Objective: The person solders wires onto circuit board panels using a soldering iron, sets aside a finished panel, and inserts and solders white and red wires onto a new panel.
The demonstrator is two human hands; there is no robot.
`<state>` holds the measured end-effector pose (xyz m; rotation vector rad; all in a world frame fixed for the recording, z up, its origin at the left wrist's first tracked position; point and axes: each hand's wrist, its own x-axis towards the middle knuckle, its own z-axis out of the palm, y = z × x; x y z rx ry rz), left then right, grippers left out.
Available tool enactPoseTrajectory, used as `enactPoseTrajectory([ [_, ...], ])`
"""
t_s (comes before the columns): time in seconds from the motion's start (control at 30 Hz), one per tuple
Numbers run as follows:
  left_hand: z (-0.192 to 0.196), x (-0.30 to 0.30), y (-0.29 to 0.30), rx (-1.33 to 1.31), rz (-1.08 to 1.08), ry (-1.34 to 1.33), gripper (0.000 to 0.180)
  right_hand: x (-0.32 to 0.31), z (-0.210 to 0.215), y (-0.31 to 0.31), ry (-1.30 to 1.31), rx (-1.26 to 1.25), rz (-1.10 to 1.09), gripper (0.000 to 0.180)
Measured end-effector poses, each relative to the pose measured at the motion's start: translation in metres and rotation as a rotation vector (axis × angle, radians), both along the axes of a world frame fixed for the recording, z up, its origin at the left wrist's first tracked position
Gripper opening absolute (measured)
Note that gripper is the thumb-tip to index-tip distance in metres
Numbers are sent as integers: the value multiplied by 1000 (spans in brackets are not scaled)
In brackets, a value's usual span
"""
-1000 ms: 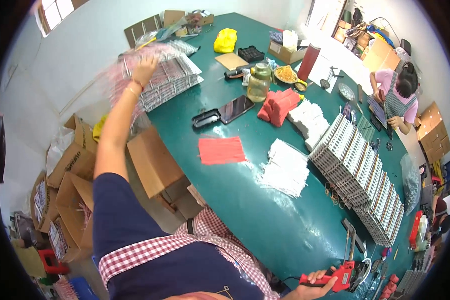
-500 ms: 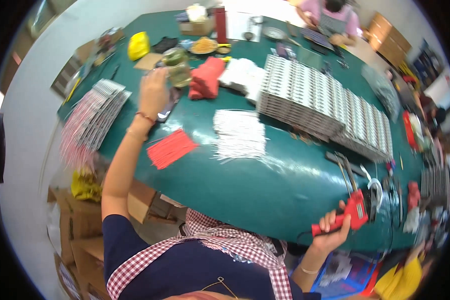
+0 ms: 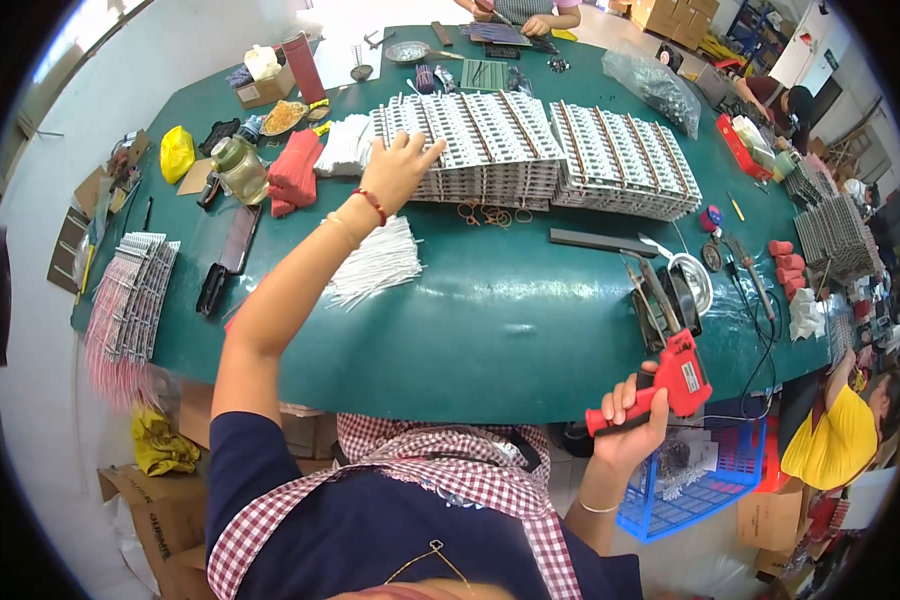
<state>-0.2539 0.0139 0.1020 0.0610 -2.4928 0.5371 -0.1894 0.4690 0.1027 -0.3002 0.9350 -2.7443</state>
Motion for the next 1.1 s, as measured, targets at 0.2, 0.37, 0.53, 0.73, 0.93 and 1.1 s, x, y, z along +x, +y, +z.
enactPoseTrajectory([
  [0.2,26,123,87,-34,-52,68,43,-6,-11,-10,25,-49,79,42],
  [0.37,27,243,165,271,-85,-123,45,-17,-32,-21,-39,-140,274,46],
  [0.53,-22,286,221,307,-52,-214,41,-10,-30,-31,-42,22,209,46],
  [0.73,-86,251,247,396,63,-261,48,-18,-39,-29,-82,173,117,45],
  [0.93,-69,215,244,650,38,-216,43,-27,-69,-38,-224,36,216,44],
  [1.1,-49,159,125,438,225,-210,17,-29,-74,-56,-272,86,179,45],
])
